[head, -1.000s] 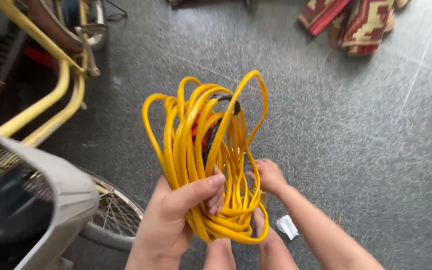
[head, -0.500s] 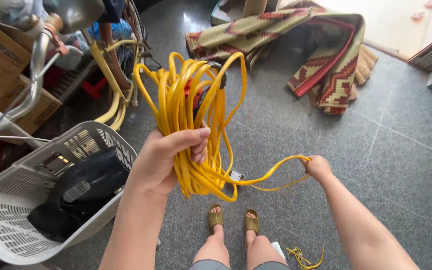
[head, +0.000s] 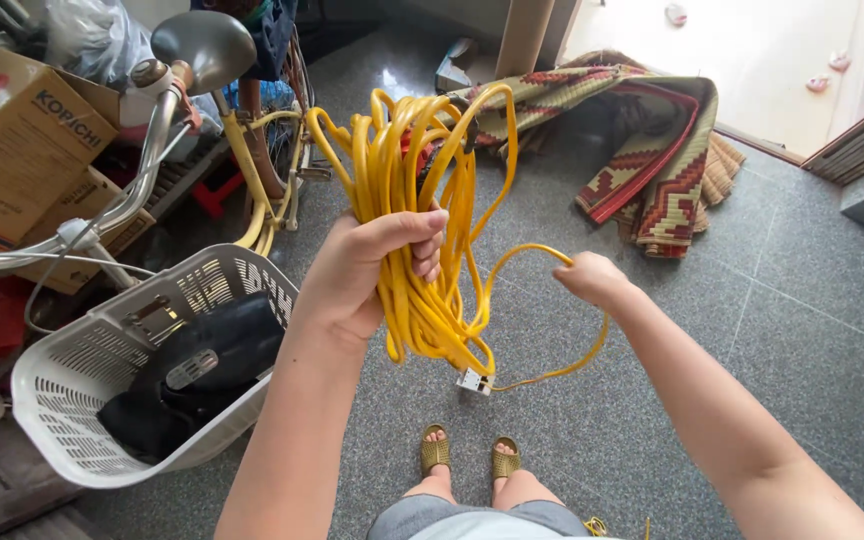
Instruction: Coiling a yellow extension cord and hanging it on the handlebars of a bicycle
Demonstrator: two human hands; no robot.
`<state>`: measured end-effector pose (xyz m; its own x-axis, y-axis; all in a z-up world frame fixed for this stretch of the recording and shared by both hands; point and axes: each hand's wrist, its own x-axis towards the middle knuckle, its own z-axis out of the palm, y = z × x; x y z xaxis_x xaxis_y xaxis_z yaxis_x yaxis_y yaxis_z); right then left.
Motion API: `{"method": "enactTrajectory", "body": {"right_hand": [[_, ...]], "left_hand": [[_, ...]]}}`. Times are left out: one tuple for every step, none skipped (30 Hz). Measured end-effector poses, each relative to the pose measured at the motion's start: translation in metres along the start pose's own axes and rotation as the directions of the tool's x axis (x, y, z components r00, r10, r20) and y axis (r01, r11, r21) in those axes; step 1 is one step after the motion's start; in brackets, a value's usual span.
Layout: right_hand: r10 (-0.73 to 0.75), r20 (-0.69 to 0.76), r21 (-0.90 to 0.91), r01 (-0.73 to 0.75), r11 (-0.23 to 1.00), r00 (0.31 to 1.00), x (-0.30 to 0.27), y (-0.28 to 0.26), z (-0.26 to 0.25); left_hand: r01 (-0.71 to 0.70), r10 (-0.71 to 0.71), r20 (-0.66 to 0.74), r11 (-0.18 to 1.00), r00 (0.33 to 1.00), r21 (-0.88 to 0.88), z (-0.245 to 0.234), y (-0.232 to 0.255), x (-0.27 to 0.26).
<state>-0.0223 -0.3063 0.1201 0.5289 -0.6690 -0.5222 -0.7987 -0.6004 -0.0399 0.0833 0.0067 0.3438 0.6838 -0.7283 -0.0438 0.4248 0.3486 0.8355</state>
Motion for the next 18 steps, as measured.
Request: {"method": "enactTrajectory", "body": {"right_hand": [[-0.087, 0.065, 0.367, 0.057, 0.928, 0.994, 0.011, -0.003, 0.005], [-0.191, 0.092, 0.686, 0.077, 0.723, 0.977, 0.023, -0.006, 0.011], [-0.195, 0.092, 0.684, 0.08, 0.725, 0.977, 0.005, -0.016, -0.003], [-0.302, 0.224, 0.816, -0.008, 0.578, 0.927, -0.013, -0.026, -0.016], [-0.43, 0.313, 0.901, -0.122, 0.416, 0.847, -0.029, -0.039, -0.032], [-0.436, 0.307, 0.903, -0.113, 0.416, 0.846, -0.032, -0.045, -0.039], [-0.55, 0.261, 0.95, -0.112, 0.291, 0.794, -0.037, -0.047, -0.046], [-0.651, 0.199, 0.979, -0.123, 0.162, 0.732, -0.041, -0.049, -0.053], [-0.65, 0.195, 0.98, -0.119, 0.16, 0.734, -0.052, -0.054, -0.067], [-0.664, 0.172, 0.983, -0.17, 0.069, 0.727, -0.063, -0.058, -0.08], [-0.676, 0.147, 0.975, -0.221, -0.024, 0.722, -0.074, -0.062, -0.094], [-0.675, 0.141, 0.976, -0.218, -0.029, 0.724, -0.078, -0.067, -0.103], [-0.692, 0.117, 0.964, -0.25, -0.093, 0.712, -0.082, -0.071, -0.112], [-0.707, 0.092, 0.947, -0.282, -0.157, 0.701, -0.086, -0.075, -0.12], [-0.704, 0.09, 0.946, -0.281, -0.161, 0.704, -0.09, -0.081, -0.123], [-0.688, 0.093, 0.934, -0.302, -0.19, 0.72, -0.094, -0.087, -0.127], [-0.673, 0.097, 0.922, -0.322, -0.217, 0.733, -0.098, -0.095, -0.132], [-0.673, 0.095, 0.922, -0.32, -0.219, 0.734, -0.092, -0.099, -0.128]], "left_hand": [[-0.003, 0.003, -0.002, 1.0, 1.0, -0.01, 0.003, 0.0, -0.001], [-0.006, 0.006, -0.005, 1.0, 1.0, -0.021, 0.005, 0.0, -0.002], [-0.01, 0.009, -0.008, 1.0, 1.0, -0.021, 0.006, 0.0, -0.004], [-0.015, 0.015, -0.033, 1.0, 0.999, -0.011, 0.007, -0.001, -0.006], [-0.025, 0.025, -0.053, 1.0, 0.998, 0.003, 0.007, 0.001, -0.005], [-0.034, 0.034, -0.052, 0.999, 0.998, 0.006, 0.003, -0.001, -0.006], [-0.032, 0.032, -0.065, 0.999, 0.997, 0.005, 0.001, -0.003, -0.006], [-0.03, 0.031, -0.077, 1.0, 0.997, 0.005, -0.001, -0.005, -0.005], [-0.032, 0.032, -0.073, 0.999, 0.997, 0.005, -0.003, -0.006, -0.006], [-0.04, 0.04, -0.089, 0.999, 0.995, 0.003, -0.005, -0.007, -0.006], [-0.046, 0.046, -0.104, 0.999, 0.994, 0.002, -0.006, -0.007, -0.006], [-0.047, 0.047, -0.099, 0.999, 0.994, 0.005, -0.009, -0.009, -0.005], [-0.041, 0.042, -0.105, 0.999, 0.994, 0.012, -0.012, -0.012, -0.004], [-0.035, 0.036, -0.112, 0.999, 0.993, 0.018, -0.015, -0.014, -0.003], [-0.032, 0.033, -0.108, 0.999, 0.994, 0.019, -0.011, -0.012, -0.005], [-0.018, 0.018, -0.117, 1.0, 0.993, 0.0, -0.006, -0.009, -0.006], [-0.007, 0.005, -0.127, 1.0, 0.992, -0.018, -0.002, -0.006, -0.008], [-0.008, 0.005, -0.124, 1.0, 0.992, -0.018, 0.001, -0.005, -0.008]]}}
